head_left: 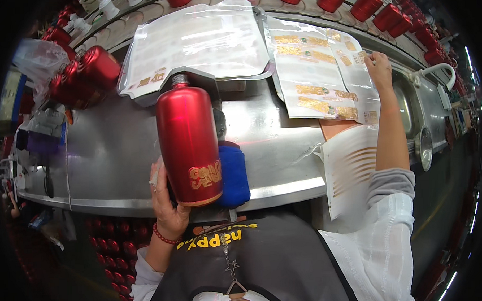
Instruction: The person applies decorative stickers to red cylindrical containers, smoothing each label with a green tool and a wooden stick, then places the finished containers on a tray.
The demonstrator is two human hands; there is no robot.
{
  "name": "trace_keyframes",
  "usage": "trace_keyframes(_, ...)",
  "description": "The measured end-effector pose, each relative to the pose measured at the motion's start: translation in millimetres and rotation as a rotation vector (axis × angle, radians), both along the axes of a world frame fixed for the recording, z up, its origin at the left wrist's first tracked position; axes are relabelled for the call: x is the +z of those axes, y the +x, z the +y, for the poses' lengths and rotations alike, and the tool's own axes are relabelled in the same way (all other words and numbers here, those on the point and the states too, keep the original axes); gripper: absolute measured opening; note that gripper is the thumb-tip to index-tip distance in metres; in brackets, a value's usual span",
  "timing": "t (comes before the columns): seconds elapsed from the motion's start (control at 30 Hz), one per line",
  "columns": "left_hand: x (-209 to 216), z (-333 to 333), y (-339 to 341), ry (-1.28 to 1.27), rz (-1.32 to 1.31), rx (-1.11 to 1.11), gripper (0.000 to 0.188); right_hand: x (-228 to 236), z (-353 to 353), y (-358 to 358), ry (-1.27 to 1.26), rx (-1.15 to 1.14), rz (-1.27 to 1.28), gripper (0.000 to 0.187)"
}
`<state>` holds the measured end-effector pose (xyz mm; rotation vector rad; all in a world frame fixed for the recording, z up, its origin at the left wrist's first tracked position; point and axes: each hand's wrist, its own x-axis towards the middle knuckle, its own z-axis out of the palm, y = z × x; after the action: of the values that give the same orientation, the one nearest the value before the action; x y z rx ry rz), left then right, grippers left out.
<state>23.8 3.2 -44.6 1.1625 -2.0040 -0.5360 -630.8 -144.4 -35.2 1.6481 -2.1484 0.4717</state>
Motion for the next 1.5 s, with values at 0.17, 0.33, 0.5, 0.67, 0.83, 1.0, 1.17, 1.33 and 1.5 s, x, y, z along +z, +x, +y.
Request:
trace_keyframes(0.17, 4.9, -1.6, 2.1, -0.119, -0.064, 0.017, 0.084, 39.6, -16.4, 127.7, 0.369, 0.220, -0.727, 0.024)
trace_keyframes(0.33, 18.2, -11.0, -6.3, -0.106, -0.150, -0.003, 0.103, -23.5, -25.0, 105.3, 0.310, 0.228, 0.001, 0.018)
trace_keyframes(0.5, 17.3, -16.4, -2.0, -0.163, -0.137, 0.012, 0.106, 62.4, -1.4, 193.1, 0.193, 0.546, -0.081, 0.013)
trace_keyframes(0.67, 42.8, -17.8, -8.0, -0.326, -0.213, 0.026, 0.105, 151.1, 52.2, 316.0, 0.315, 0.877, -0.379, 0.019)
trace_keyframes(0.83, 37.1, -19.6, -10.7, -0.249, -0.131, 0.018, 0.117, 161.9, 64.1, 401.0, 0.384, 1.152, -0.503, 0.013)
trace_keyframes(1.0, 39.5, -31.9, 4.3, 0.005, 0.095, -0.237, 0.104, 121.8, 50.0, 419.6, 0.257, 1.089, -0.431, 0.015)
trace_keyframes(1.17, 53.9, -67.4, -22.6, 0.295, 0.473, -0.145, 0.087, 118.0, 48.2, 422.6, 0.192, 1.067, -0.404, 0.016)
trace_keyframes(1.33, 49.9, -78.3, -30.2, 0.299, 0.452, -0.118, 0.088, 115.0, 64.8, 419.0, -0.032, 0.875, -0.365, 0.022)
trace_keyframes(1.5, 46.1, -85.3, -31.5, 0.367, 0.558, -0.140, 0.088, 85.8, 105.7, 424.1, 0.062, 0.902, -0.384, 0.048)
